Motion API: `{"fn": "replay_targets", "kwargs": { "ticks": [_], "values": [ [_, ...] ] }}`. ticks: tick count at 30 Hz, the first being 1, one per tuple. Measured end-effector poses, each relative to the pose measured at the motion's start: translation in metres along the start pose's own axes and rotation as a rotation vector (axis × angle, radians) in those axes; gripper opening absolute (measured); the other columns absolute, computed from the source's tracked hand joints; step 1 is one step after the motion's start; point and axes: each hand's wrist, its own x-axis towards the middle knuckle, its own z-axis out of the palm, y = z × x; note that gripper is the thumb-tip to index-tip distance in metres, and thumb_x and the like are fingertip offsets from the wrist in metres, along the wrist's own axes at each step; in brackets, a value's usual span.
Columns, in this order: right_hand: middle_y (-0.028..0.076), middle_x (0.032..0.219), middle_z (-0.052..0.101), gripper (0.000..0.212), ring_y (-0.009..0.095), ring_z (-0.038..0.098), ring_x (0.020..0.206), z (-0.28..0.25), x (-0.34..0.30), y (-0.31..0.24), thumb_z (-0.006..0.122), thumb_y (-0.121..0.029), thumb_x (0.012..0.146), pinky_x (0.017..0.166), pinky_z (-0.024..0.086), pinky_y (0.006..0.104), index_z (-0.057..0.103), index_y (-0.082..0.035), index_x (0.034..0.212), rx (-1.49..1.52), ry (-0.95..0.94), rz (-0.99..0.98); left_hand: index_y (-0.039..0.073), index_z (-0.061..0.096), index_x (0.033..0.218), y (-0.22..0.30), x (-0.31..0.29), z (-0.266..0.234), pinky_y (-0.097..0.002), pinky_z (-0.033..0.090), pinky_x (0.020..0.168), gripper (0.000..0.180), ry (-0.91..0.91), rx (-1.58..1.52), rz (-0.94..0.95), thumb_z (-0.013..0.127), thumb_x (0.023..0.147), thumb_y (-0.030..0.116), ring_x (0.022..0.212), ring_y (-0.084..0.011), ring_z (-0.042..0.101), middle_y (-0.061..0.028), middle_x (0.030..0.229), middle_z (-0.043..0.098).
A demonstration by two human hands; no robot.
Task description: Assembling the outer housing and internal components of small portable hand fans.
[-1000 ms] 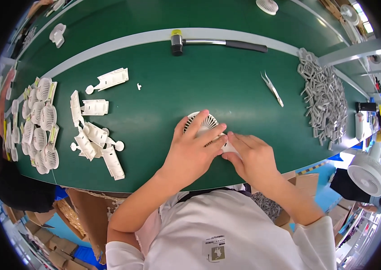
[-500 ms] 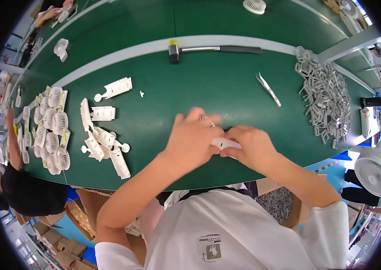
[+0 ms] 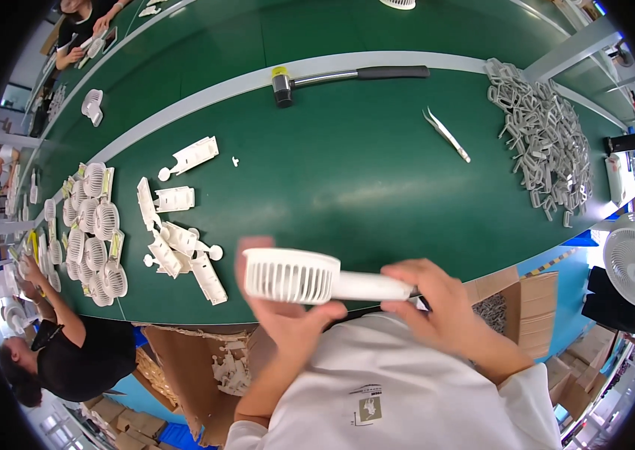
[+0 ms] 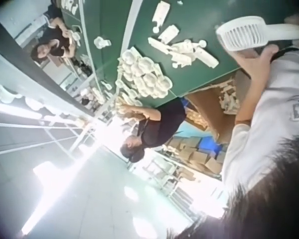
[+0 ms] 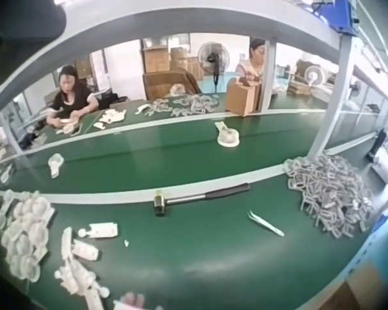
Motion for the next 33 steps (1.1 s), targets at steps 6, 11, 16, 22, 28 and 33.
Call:
{"fn": "replay_targets", "kwargs": {
  "ticks": [6,11,16,22,28,33],
  "values": [
    [0.016,0.109,0.067,0.050,0.029,0.069,0.083,0.026,-0.005,-0.021,0.081,-0.004,0.080,0.071,0.058,0.0341,0.062,0.001,0.126,-0.092,0.055,-0.212,0.007,0.042,0.149,0.004,-0.041,0.020,-0.0516,0.036,0.121,0.072,-0.411,-0.722,-0.226,0.076,0.092,0.033,0.140,-0.0326,0.049,-0.0126,0.149,0.054],
    [0.016,0.101,0.066,0.051,0.026,0.070,0.075,0.033,-0.009,-0.003,0.081,-0.002,0.080,0.068,0.058,0.0294,0.062,0.001,0.127,-0.060,0.095,-0.187,0.007,0.045,0.146,0.000,-0.050,0.010,-0.0530,0.039,0.119,0.067,-0.398,-0.706,-0.330,0.076,0.092,0.030,0.135,-0.0328,0.055,-0.0127,0.143,0.060],
    [0.011,0.096,0.068,0.035,0.019,0.068,0.070,0.011,-0.015,0.005,0.066,-0.014,0.097,0.061,0.055,0.0289,0.061,0.006,0.126,0.955,-0.316,0.747,0.001,0.037,0.152,0.028,-0.014,0.013,-0.0506,0.048,0.109,0.112,-0.105,-0.710,-0.472,0.097,0.066,0.042,0.139,-0.0381,0.048,-0.0166,0.151,0.048],
    [0.012,0.094,0.068,0.048,0.021,0.067,0.075,-0.002,-0.007,0.042,0.056,-0.035,0.102,0.069,0.054,0.0341,0.063,0.007,0.123,1.092,-0.471,0.795,-0.002,0.057,0.125,0.012,0.009,-0.022,-0.0423,0.059,0.087,0.077,-0.275,-0.312,-0.028,0.098,0.065,0.026,0.110,-0.0278,0.066,-0.0197,0.111,0.068],
    [0.017,0.097,0.064,0.048,0.039,0.066,0.085,0.017,0.029,0.012,0.074,-0.034,0.090,0.075,0.053,0.0447,0.058,0.002,0.117,-0.138,-0.228,-0.145,0.000,0.062,0.108,0.029,0.009,0.005,-0.0304,0.056,0.078,0.054,-0.004,0.067,-0.183,0.095,0.066,0.009,0.090,-0.0176,0.069,-0.0098,0.095,0.069],
    [0.018,0.101,0.064,0.039,0.040,0.066,0.086,0.020,0.045,0.025,0.074,-0.026,0.089,0.074,0.053,0.0456,0.058,0.001,0.112,-0.123,-0.384,0.060,0.001,0.061,0.110,0.035,0.029,0.008,-0.0284,0.055,0.076,0.054,-0.186,0.220,-0.216,0.095,0.071,0.017,0.086,-0.0122,0.066,-0.0077,0.095,0.069]
  ]
}}
